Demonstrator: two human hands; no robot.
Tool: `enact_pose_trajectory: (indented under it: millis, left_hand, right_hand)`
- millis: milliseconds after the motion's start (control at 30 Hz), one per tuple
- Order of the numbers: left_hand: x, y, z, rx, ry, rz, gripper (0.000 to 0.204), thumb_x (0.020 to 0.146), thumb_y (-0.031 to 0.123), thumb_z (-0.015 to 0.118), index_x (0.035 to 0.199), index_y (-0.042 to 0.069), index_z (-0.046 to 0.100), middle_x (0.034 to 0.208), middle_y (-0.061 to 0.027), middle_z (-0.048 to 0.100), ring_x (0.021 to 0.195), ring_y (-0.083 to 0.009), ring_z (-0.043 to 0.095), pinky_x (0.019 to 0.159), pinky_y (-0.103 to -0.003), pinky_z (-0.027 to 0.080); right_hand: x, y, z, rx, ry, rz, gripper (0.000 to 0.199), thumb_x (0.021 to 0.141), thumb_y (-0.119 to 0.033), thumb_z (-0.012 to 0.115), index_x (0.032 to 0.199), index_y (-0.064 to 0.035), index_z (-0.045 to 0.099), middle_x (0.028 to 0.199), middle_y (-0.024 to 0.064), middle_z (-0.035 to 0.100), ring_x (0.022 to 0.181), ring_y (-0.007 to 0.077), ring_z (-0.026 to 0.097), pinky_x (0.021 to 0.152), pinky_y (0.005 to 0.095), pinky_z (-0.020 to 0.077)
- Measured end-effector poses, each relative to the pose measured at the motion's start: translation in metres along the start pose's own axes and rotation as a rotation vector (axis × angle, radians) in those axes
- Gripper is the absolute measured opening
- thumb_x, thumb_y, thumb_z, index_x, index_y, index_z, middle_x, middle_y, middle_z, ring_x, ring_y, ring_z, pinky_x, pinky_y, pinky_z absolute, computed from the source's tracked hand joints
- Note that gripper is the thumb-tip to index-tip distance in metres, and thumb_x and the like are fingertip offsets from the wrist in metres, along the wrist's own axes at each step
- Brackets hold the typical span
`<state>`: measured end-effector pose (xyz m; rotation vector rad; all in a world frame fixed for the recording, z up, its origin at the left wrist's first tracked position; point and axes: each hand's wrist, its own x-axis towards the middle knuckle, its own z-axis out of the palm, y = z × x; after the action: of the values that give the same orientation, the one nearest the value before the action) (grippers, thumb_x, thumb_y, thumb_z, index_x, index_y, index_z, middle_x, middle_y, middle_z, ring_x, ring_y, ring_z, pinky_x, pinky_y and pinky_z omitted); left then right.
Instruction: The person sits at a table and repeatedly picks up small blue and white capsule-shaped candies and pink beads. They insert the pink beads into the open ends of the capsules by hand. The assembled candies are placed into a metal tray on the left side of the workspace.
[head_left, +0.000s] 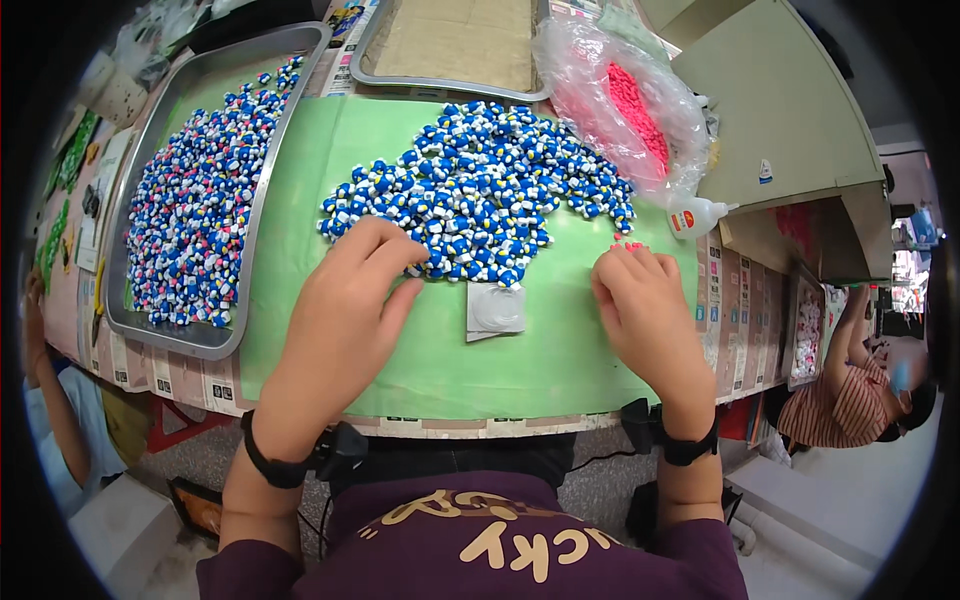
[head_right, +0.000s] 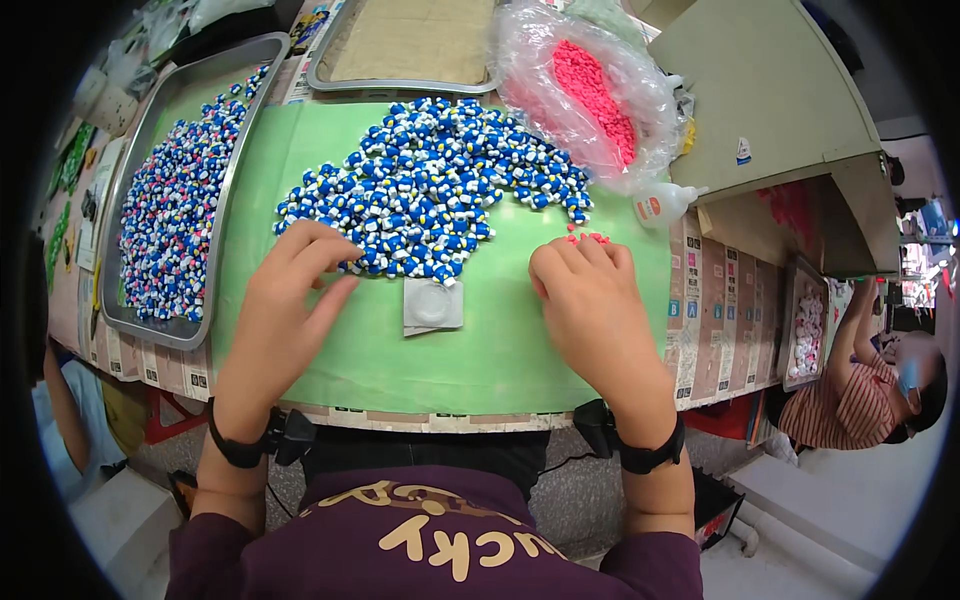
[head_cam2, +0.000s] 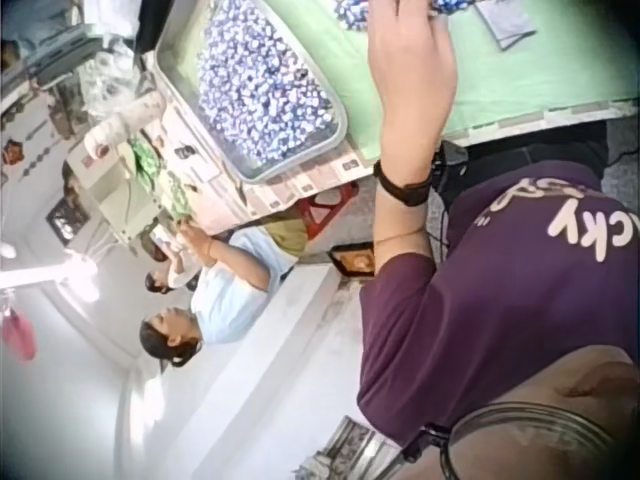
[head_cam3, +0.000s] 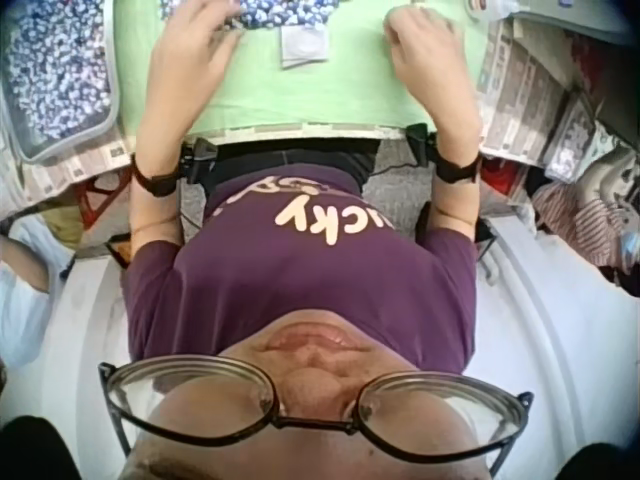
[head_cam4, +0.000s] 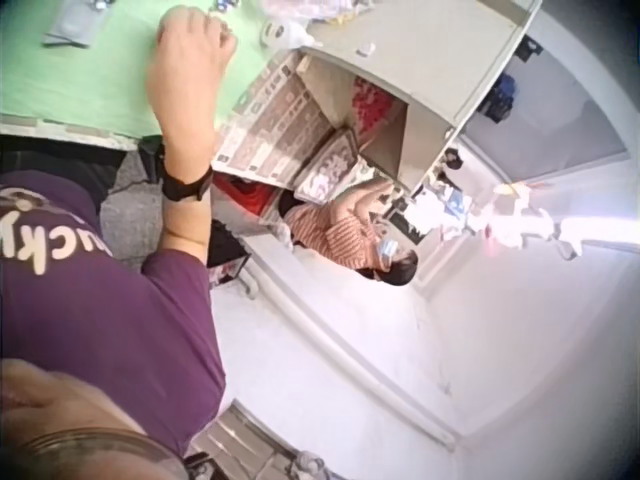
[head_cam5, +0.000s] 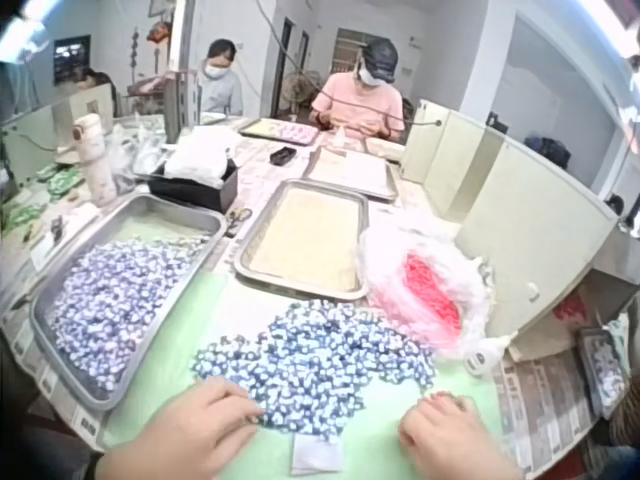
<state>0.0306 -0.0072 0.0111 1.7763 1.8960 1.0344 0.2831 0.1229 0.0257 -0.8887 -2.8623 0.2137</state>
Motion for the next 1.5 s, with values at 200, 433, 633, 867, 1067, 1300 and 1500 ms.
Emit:
enact_pose_trajectory:
  millis: [200,433,633,867,1067,1300,1500]
  left_hand:
    - [0.003,-0.004,0.005,0.160,-0.031,-0.009,0.025,0.077,-0.005,0.069,0.099,0.002,0.058,0.086,-0.0111,0.058,0.077,-0.0271,0.060,0.069,-0.035,0.049]
    - [-0.004,-0.010,0.000,0.079,0.006,-0.062,0.020,0.080,-0.003,0.067,0.098,0.001,0.060,0.091,-0.0132,0.060,0.080,-0.0298,0.062,0.068,-0.037,0.050]
    - [-0.004,0.007,-0.013,-0.334,0.138,-0.123,0.017,0.085,-0.007,0.059,0.100,0.000,0.065,0.095,-0.0089,0.060,0.082,-0.0166,0.063,0.066,-0.027,0.054]
    - [-0.007,0.032,-0.008,-0.784,-0.174,-0.244,0.014,0.087,-0.003,0.061,0.099,0.001,0.067,0.098,-0.0053,0.060,0.084,-0.0111,0.061,0.067,-0.023,0.052]
    - [-0.011,0.035,0.005,-0.980,-0.248,-0.264,0.013,0.091,-0.002,0.060,0.102,-0.002,0.066,0.100,-0.0071,0.058,0.082,-0.0103,0.060,0.066,-0.023,0.054]
    - [-0.006,0.047,0.024,-1.226,-0.379,-0.352,0.013,0.093,0.002,0.061,0.104,-0.004,0.066,0.098,-0.0064,0.060,0.079,-0.0108,0.061,0.068,-0.024,0.053]
    - [-0.009,0.044,0.017,-1.326,-0.370,-0.312,0.011,0.092,0.007,0.066,0.098,-0.002,0.066,0.091,-0.0029,0.058,0.077,-0.0073,0.060,0.064,-0.022,0.052]
  right_hand:
    - [-0.001,-0.001,0.008,0.009,0.037,-0.024,0.016,0.076,0.001,0.059,0.085,-0.0078,0.049,0.083,0.0064,0.052,0.084,0.0267,0.053,0.085,0.0425,0.0390]
    - [-0.001,-0.002,0.007,0.071,0.060,-0.042,0.018,0.077,0.004,0.059,0.088,-0.0057,0.049,0.081,0.0087,0.052,0.082,0.0282,0.054,0.084,0.0397,0.0381]
    - [-0.002,0.002,0.008,0.154,0.094,-0.036,0.020,0.077,0.006,0.060,0.089,-0.0057,0.048,0.080,0.0068,0.050,0.079,0.0271,0.053,0.090,0.0385,0.0383]
    - [-0.001,0.004,0.005,0.314,0.182,-0.011,0.026,0.074,0.008,0.061,0.092,-0.0066,0.048,0.079,0.0062,0.050,0.072,0.0254,0.054,0.088,0.0414,0.0402]
    - [-0.002,0.003,0.006,0.439,0.228,0.029,0.026,0.073,0.008,0.063,0.087,-0.0072,0.048,0.082,0.0053,0.054,0.076,0.0243,0.055,0.084,0.0387,0.0410]
    - [-0.004,-0.037,-0.026,0.640,0.263,-0.201,0.033,0.071,0.009,0.070,0.084,-0.0110,0.047,0.091,0.0047,0.061,0.082,0.0255,0.057,0.081,0.0394,0.0408]
    - [-0.001,-0.055,-0.031,0.627,0.245,-0.330,0.031,0.076,0.009,0.070,0.087,-0.0113,0.049,0.095,0.0064,0.063,0.081,0.0252,0.059,0.081,0.0440,0.0457]
